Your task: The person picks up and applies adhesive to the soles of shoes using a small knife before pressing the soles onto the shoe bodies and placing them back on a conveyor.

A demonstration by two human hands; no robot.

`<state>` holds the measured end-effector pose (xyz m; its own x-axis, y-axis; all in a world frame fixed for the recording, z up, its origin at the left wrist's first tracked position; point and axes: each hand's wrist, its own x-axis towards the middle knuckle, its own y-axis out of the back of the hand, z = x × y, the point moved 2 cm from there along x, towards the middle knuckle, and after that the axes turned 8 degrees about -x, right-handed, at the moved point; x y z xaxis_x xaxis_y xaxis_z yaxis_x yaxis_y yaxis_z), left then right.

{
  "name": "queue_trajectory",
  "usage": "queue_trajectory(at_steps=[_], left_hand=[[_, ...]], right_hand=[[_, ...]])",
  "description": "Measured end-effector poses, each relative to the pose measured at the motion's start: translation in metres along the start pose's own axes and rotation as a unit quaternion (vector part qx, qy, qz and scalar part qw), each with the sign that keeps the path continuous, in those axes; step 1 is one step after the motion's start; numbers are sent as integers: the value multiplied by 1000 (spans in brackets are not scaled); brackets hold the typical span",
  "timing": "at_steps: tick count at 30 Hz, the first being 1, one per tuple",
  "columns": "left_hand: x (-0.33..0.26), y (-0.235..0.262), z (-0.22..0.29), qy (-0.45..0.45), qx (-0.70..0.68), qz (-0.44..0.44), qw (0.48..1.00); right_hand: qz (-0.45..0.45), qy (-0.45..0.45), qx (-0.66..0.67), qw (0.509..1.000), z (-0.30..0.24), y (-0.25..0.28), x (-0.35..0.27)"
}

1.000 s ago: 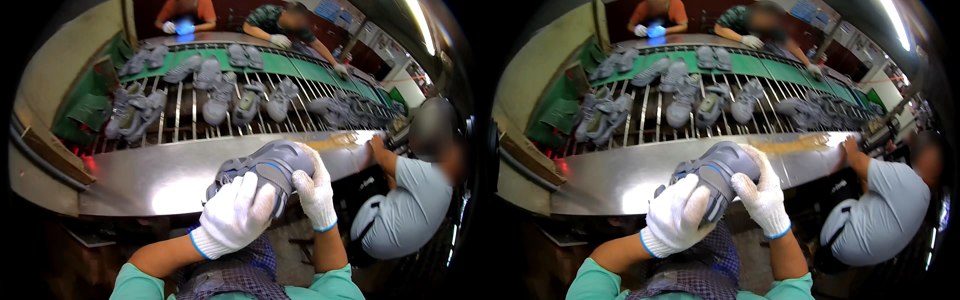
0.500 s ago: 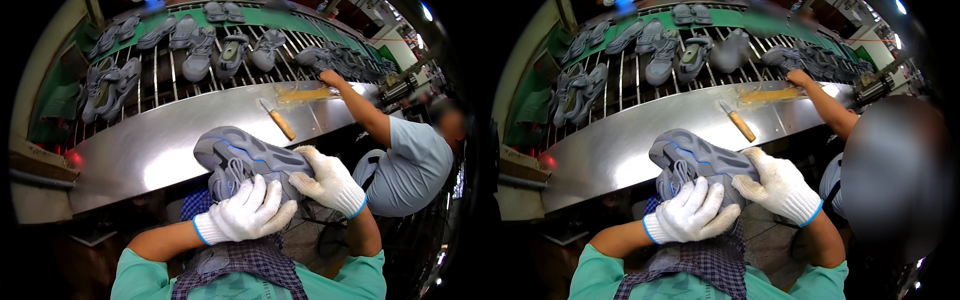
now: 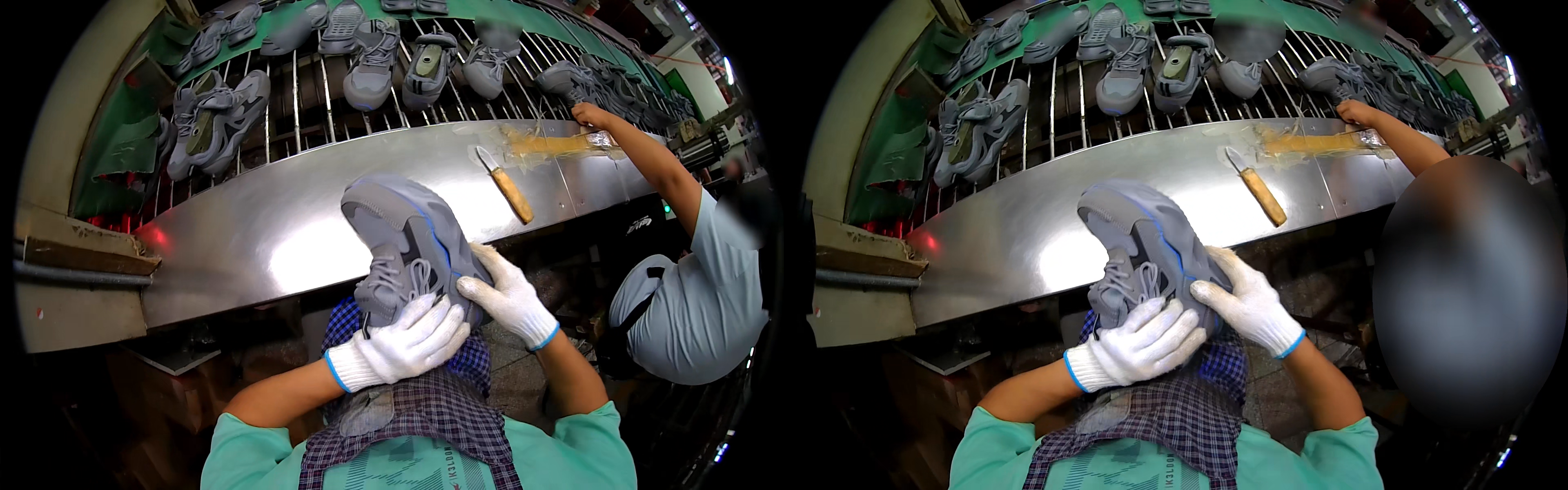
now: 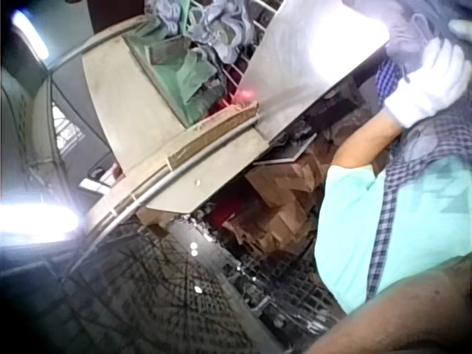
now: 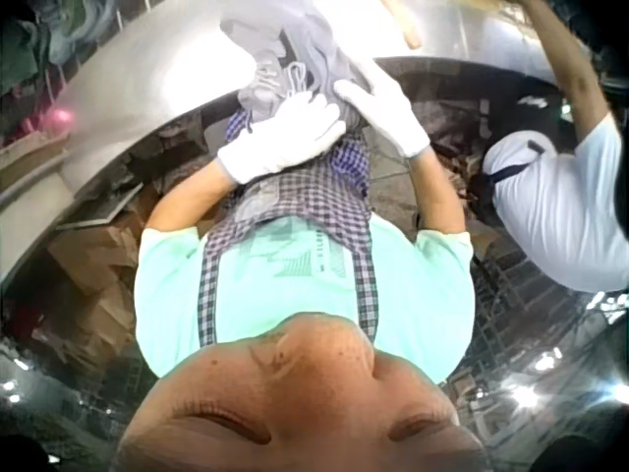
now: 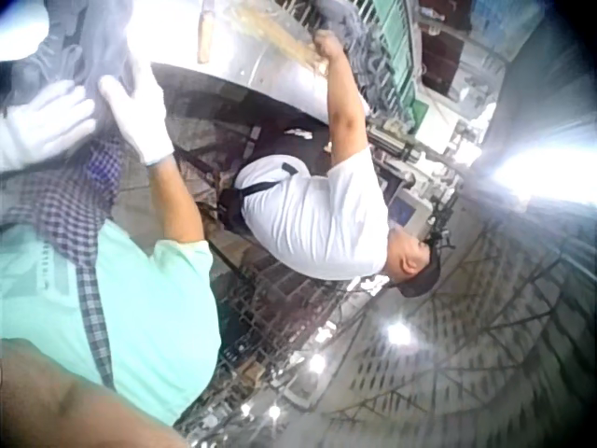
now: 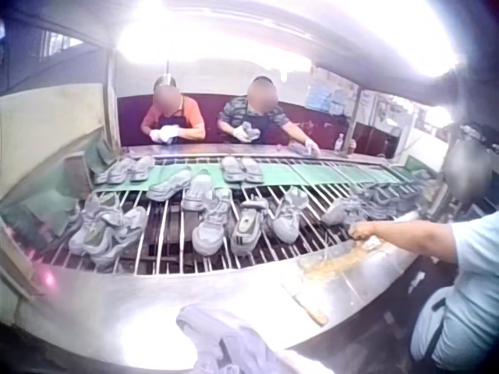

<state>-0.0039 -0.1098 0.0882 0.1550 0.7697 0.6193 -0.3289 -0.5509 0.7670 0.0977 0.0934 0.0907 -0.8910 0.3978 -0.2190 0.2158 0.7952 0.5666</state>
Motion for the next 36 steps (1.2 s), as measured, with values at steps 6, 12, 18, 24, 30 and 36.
queue_trajectory(at_steps=[6,12,18,24,30,36], left_hand=[[8,3,-5,12,-7,-11,1000],[-1,11,-5,16,15,-10,1000],[-16,18,-6,27,49,0,998],[-15,40,-10,30,38,0,999],[-31,45,-23,32,-9,8,999],[-34,70,-27,60,-37,-19,997]], right_hand=[[-89,-61,-48,993,-22,9,30],[-239,-3,44,970,-30,9,64],[-204,78,-113,969,-78,0,71],[-215,43,88,972,-71,-13,103],[-145,97,-220,960,-119,-22,95],[-256,64,-279,923,-146,-4,80]])
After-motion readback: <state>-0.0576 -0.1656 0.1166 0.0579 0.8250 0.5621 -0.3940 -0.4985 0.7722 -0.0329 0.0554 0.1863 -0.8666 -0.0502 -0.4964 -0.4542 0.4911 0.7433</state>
